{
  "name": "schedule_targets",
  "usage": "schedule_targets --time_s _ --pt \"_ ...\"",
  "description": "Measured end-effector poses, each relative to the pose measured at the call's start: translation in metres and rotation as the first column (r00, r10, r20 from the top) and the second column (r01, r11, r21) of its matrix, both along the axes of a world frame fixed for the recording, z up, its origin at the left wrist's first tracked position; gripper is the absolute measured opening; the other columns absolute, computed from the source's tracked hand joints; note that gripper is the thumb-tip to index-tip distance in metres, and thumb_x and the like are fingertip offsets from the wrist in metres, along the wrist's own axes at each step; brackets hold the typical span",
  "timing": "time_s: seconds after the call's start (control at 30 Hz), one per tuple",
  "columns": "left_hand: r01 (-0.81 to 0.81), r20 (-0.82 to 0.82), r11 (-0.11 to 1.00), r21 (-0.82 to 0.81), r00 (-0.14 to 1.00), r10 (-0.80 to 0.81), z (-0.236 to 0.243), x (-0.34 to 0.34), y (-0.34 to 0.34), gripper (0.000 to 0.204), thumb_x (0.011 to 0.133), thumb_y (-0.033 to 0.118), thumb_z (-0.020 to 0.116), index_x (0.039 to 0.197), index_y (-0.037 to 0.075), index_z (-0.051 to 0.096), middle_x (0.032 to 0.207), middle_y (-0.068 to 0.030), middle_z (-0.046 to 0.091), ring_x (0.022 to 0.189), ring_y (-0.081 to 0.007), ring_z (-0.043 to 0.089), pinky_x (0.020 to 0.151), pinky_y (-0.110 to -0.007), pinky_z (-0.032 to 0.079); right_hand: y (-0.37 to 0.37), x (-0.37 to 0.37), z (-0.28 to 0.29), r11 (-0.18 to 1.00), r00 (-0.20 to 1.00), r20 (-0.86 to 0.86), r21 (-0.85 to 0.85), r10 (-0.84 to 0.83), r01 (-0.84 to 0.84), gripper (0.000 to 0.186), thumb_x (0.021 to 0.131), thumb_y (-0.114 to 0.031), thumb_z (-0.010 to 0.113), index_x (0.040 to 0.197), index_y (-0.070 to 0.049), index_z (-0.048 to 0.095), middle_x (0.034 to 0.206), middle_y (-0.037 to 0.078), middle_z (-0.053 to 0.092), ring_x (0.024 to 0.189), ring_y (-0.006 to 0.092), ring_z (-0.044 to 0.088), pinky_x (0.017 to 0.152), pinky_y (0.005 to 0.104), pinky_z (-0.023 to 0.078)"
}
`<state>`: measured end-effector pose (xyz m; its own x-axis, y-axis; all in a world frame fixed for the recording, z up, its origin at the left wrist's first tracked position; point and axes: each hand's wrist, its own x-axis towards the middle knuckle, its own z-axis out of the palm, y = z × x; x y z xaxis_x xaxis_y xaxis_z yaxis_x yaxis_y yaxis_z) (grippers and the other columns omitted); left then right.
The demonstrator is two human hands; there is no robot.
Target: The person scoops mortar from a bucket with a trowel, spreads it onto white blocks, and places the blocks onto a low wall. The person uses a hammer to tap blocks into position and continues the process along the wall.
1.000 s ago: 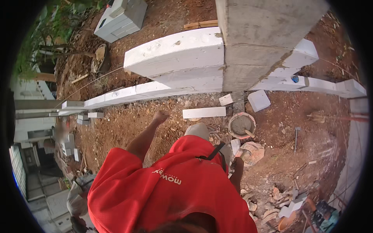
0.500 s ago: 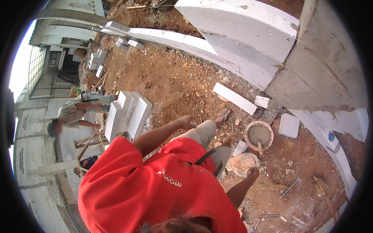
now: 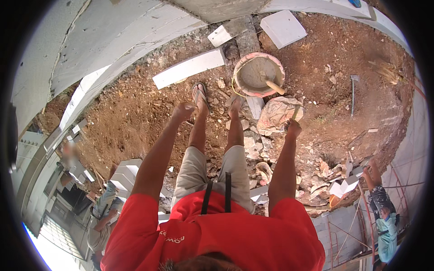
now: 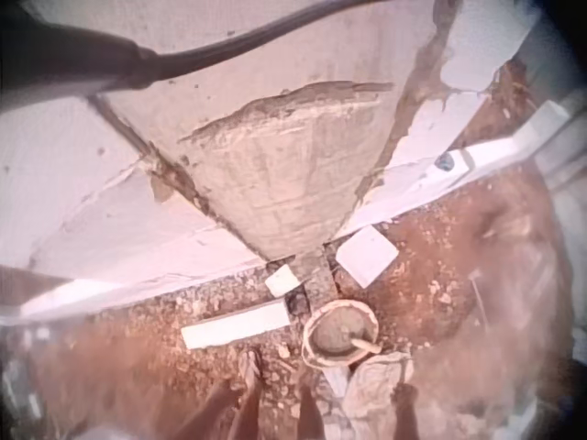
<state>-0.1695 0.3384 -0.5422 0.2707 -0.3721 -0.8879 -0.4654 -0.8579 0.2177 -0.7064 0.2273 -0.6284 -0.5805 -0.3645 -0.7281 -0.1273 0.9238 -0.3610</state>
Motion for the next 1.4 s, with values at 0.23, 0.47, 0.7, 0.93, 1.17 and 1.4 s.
schedule_targets --time_s 0.23,0.47,0.7,0.93,1.17,1.4 --pt "-0.097 -0.287 0.923 -0.372 0.958 -0.015 0.003 -0.092 -0.118 0.034 0.097 0.027 0.067 0.124 0.007 0.072 0.12 -0.0166 0.074 0.111 -0.0269 0.072 0.097 -0.037 0.055 -0.009 0.103 -0.044 0.774 0.698 -0.342 0.188 0.629 -0.605 0.041 0.086 -0.037 0.078 0.092 0.003 0.075 0.1 0.028 0.074 0.098 0.0431 0.071 0.087 0.0505 0.055" --pt "-0.056 -0.258 0.968 -0.246 0.966 -0.01 0.05 -0.061 -0.033 0.038 0.097 0.03 0.067 0.125 0.005 0.069 0.124 -0.0134 0.074 0.114 -0.0263 0.072 0.101 -0.037 0.054 -0.006 0.274 -0.138 0.404 0.419 0.161 0.114 0.894 -0.907 0.061 0.08 -0.041 0.077 0.115 0.009 0.07 0.114 0.035 0.069 0.114 0.0454 0.067 0.095 0.0513 0.051" --pt "-0.302 0.246 0.953 0.019 0.926 0.288 0.114 0.045 0.21 0.038 0.092 0.037 0.072 0.112 0.005 0.076 0.104 -0.016 0.078 0.098 -0.0268 0.076 0.087 -0.039 0.058 -0.032 0.236 -0.123 0.534 0.541 0.207 0.093 0.815 -0.84 0.075 0.089 -0.064 0.065 0.105 0.01 0.071 0.098 0.033 0.072 0.099 0.0452 0.071 0.085 0.0519 0.053" --pt "-0.507 0.245 0.833 0.221 0.856 0.456 0.193 0.013 0.363 0.029 0.089 0.032 0.071 0.104 0.008 0.077 0.098 -0.0095 0.08 0.098 -0.0218 0.076 0.088 -0.035 0.058 -0.041 0.173 -0.118 0.454 0.492 -0.078 -0.283 0.867 -0.845 0.052 0.097 -0.047 0.064 0.115 0.001 0.072 0.086 0.023 0.07 0.08 0.0313 0.069 0.071 0.0445 0.054" --pt "-0.631 0.093 0.769 0.098 0.776 0.624 0.201 -0.041 0.436 0.033 0.097 0.018 0.07 0.123 -0.002 0.067 0.108 -0.0161 0.076 0.093 -0.0267 0.077 0.072 -0.037 0.063 -0.088 0.188 -0.076 0.821 0.782 0.267 -0.067 0.563 -0.568 0.053 0.096 -0.043 0.061 0.122 0.002 0.069 0.092 0.013 0.068 0.08 0.024 0.061 0.078 0.0429 0.05" --pt "-0.847 0.327 0.517 0.125 0.527 0.785 0.281 -0.078 0.506 0.029 0.093 0.02 0.074 0.111 -0.002 0.073 0.094 -0.0157 0.077 0.079 -0.0229 0.078 0.064 -0.034 0.062 -0.094 0.172 -0.016 0.842 0.813 0.229 -0.068 0.536 -0.536 0.042 0.092 -0.04 0.064 0.092 0.0 0.072 0.079 0.006 0.064 0.075 0.0241 0.059 0.073 0.0428 0.047"
